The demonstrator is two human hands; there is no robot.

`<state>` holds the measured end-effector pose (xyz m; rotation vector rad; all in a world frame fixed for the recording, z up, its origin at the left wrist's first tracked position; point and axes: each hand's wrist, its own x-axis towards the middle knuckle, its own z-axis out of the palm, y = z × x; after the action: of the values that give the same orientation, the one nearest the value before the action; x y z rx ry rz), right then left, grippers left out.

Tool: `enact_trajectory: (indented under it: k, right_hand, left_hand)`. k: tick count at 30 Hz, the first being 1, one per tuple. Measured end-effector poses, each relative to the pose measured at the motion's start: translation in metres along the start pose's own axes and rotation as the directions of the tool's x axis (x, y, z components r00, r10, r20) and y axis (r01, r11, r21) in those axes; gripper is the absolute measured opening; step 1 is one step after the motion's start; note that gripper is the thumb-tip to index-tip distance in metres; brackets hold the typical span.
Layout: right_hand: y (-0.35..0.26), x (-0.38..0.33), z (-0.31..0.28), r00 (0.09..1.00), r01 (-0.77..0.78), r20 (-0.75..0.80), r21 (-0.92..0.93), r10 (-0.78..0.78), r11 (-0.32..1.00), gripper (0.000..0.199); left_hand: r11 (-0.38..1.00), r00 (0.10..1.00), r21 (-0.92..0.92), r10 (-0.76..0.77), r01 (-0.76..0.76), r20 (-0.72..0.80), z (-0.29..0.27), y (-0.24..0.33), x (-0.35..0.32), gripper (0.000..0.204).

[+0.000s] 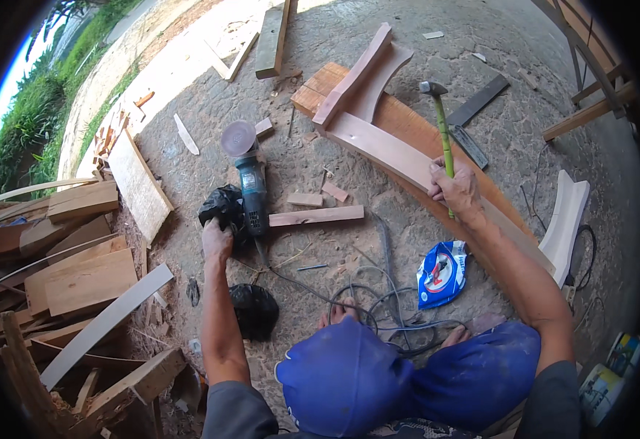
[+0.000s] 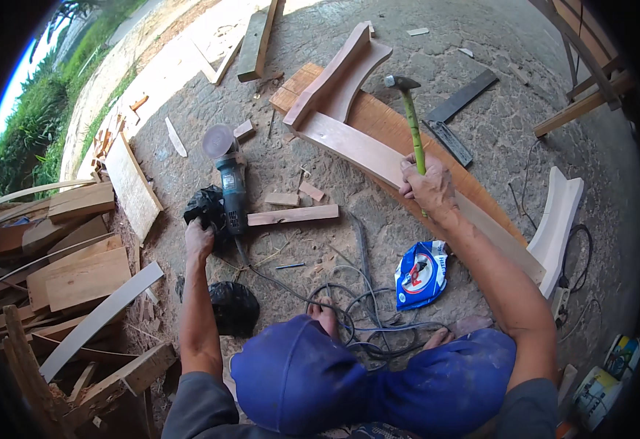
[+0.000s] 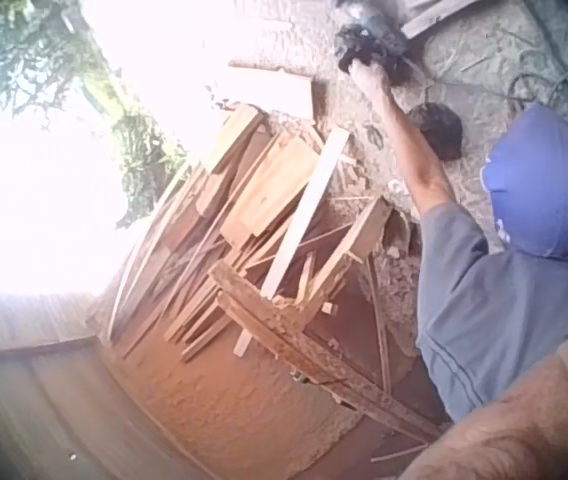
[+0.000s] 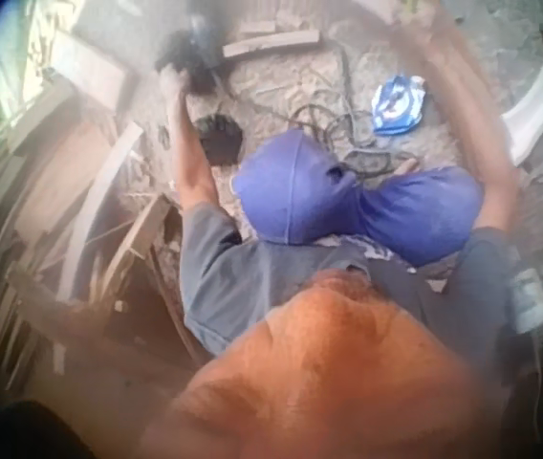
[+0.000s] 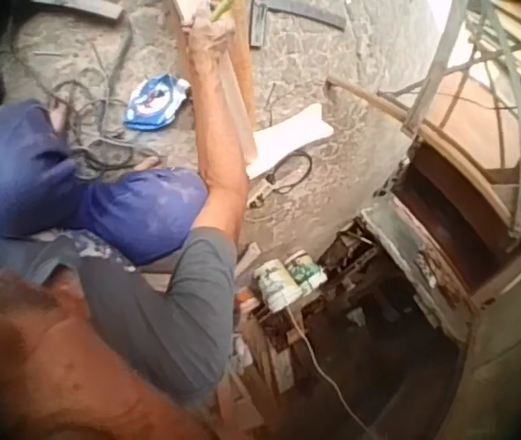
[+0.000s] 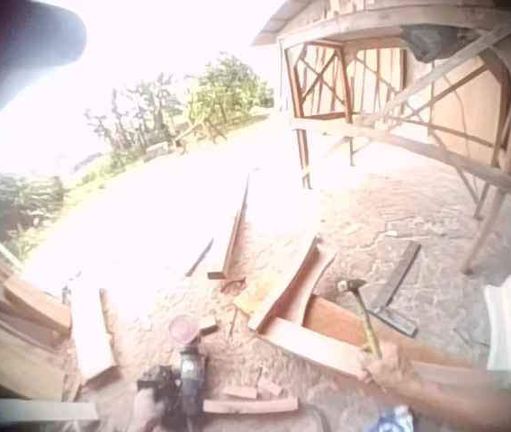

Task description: The person sits on the floor and assembles a wooden frame by joining curved pieces to a straight plank. They use a hammer to drive nails into the joints, frequently checking alignment and tapping the wood to ensure a tight fit.

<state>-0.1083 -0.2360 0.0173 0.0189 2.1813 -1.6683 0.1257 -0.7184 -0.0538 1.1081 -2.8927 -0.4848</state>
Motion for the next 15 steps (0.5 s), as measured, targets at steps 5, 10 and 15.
enact_trajectory:
  k: [5,10,15]
  right_hand:
    - [-0.003,-0.002,-0.009,1.000,-0.017,-0.010,-0.062,0.016,0.998,0.027]
    - [-0.011,-0.007,-0.009,1.000,-0.028,-0.015,-0.119,0.026,0.992,0.029]
    - [-0.009,-0.005,-0.007,1.000,-0.013,-0.011,-0.102,0.012,0.995,0.029]
  left_hand:
    - [0.997,0.997,-0.008,0.076,-0.077,-0.030,0.012,0.012,0.006,0.027]
    - [0.996,0.992,-0.010,0.088,-0.090,-0.092,0.008,0.012,0.000,0.033]
    - [0.989,0.991,-0.059,0.132,-0.133,-0.019,0.008,0.010,-0.001,0.031]
